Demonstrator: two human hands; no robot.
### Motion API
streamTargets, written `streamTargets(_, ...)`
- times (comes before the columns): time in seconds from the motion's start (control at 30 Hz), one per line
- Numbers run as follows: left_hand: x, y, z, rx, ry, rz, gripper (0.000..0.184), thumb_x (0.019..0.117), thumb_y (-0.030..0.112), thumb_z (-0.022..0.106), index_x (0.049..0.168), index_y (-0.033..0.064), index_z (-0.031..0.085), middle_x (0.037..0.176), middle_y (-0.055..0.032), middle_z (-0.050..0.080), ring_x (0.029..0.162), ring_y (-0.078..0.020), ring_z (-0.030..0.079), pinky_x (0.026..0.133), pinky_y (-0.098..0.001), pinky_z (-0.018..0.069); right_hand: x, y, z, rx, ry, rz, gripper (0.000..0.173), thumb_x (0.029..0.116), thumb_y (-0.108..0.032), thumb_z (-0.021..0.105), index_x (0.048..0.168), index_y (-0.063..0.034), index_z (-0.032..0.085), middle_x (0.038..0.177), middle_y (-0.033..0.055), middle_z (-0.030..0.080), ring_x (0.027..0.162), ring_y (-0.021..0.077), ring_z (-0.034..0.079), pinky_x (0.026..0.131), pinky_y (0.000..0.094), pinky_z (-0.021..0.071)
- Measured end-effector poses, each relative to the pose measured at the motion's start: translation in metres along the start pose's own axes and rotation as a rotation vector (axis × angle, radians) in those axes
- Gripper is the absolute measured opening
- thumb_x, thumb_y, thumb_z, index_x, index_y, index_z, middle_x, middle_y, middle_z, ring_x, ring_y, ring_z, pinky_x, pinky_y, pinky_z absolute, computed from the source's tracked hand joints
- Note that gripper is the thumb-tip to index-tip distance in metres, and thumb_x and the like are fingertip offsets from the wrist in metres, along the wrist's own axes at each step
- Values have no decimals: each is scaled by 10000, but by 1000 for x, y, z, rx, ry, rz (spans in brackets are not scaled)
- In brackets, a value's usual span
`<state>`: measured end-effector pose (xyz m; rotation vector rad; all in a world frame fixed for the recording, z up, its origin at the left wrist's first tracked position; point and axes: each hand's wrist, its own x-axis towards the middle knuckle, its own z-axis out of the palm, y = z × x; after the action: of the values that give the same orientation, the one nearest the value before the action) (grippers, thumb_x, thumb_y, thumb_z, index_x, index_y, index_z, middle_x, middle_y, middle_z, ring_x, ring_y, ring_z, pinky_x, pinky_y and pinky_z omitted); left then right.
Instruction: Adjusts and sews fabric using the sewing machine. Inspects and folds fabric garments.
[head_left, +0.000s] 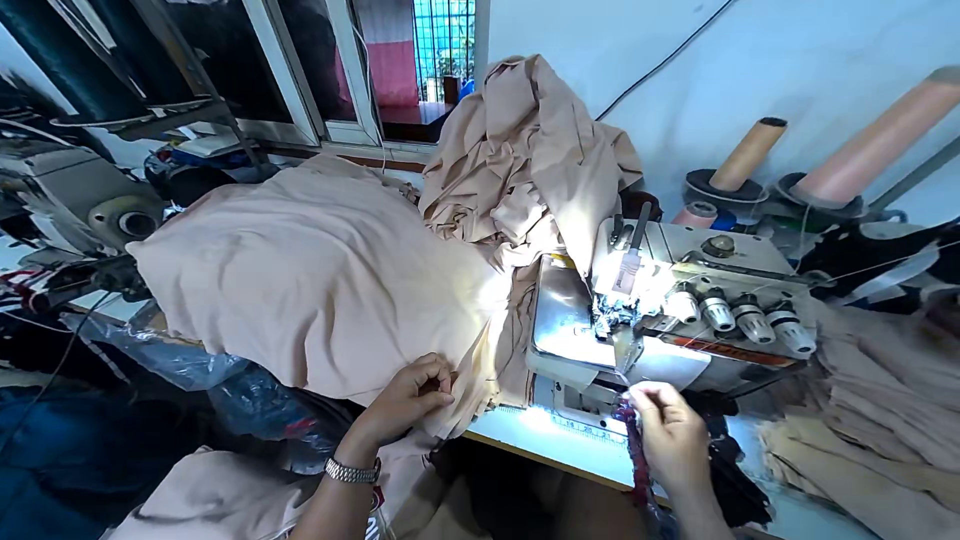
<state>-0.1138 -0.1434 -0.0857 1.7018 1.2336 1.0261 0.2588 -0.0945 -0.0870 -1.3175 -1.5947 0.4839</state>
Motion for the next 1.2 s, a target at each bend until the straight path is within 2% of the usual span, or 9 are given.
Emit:
streamTargets(0.13, 0, 1, 0, 11, 4, -8, 67, 893, 150, 714, 856, 105, 681, 989, -2, 633, 933, -96, 613, 813, -259, 531, -4, 7, 8, -273, -207, -70, 208, 973, 22, 557, 1015, 8, 759, 1001, 182, 713, 1014, 410, 657, 914, 656, 466)
streamTargets(0.27, -1, 2, -1, 5, 8, -14, 67, 895, 149, 718, 855, 106, 685, 1005, -3, 639, 947, -101, 618, 822, -262, 537, -3, 8, 3, -259, -77, -94, 222, 955, -50, 561, 1020, -49, 773, 992, 116, 736, 982, 326, 684, 881, 551, 530)
streamTargets(0.4, -1, 2, -2, -11, 5, -22, 63, 891, 157, 718, 861, 108, 691, 997, -6, 640, 940, -105, 619, 820, -262, 537, -10, 7, 3, -386, -242, -129, 212, 937, -13, 602, 980, -95, 792, 1129, 131, 707, 1105, 427, 609, 902, 668, 444)
streamTargets(0.7, -3, 12, -17, -310, 60, -146, 74, 897, 57, 640, 842, 104, 656, 1053, 2, 683, 943, -79, 636, 823, -282, 543, -40, -63, 85, 124, -279, -398, 211, 980, -124, 572, 1042, -54, 761, 902, 54, 687, 758, 65, 652, 692, 197, 571)
streamTargets(0.83, -2, 16, -12, -186, 19, -53, 54, 916, 101, 659, 896, 52, 670, 1077, -23, 665, 992, -85, 626, 879, -291, 533, -30, -99, 131, 69, -323, -412, 401, 920, -56, 643, 1319, -57, 679, 1285, 222, 609, 794, 233, 695, 688, 371, 618)
streamTargets(0.9, 0, 34, -8, -34, 97, 73, 109, 934, 134, 665, 911, 28, 667, 1060, -45, 643, 1004, -90, 615, 887, -276, 530, -8, -119, 145, 6, -435, -412, 357, 886, 24, 639, 1226, -54, 716, 1359, 250, 591, 852, 320, 732, 736, 445, 629)
streamTargets(1.0, 7, 53, -25, 312, 324, 156, 265, 915, 204, 726, 1093, 21, 655, 1170, -104, 661, 1141, -205, 620, 1002, -423, 509, 33, -154, 144, 85, -554, -289, 285, 916, 67, 529, 1134, 16, 706, 1234, 177, 656, 1036, 288, 684, 901, 445, 576)
streamTargets(1.07, 13, 56, -56, 633, 372, 80, 436, 899, 144, 741, 1299, 16, 626, 1283, -149, 656, 1207, -324, 613, 1044, -583, 463, 49, -169, 139, 230, -389, -328, 251, 903, 64, 530, 1069, -2, 706, 1034, 118, 702, 920, 212, 691, 805, 411, 585)
streamTargets(1.2, -11, 61, -118, 863, 444, 119, 424, 795, -123, 681, 1166, 69, 751, 1153, -91, 744, 1160, -304, 673, 1132, -654, 365, 30, -171, 130, 367, -342, -457, 233, 907, 20, 508, 1034, -8, 701, 972, 76, 728, 882, 147, 705, 778, 342, 595)
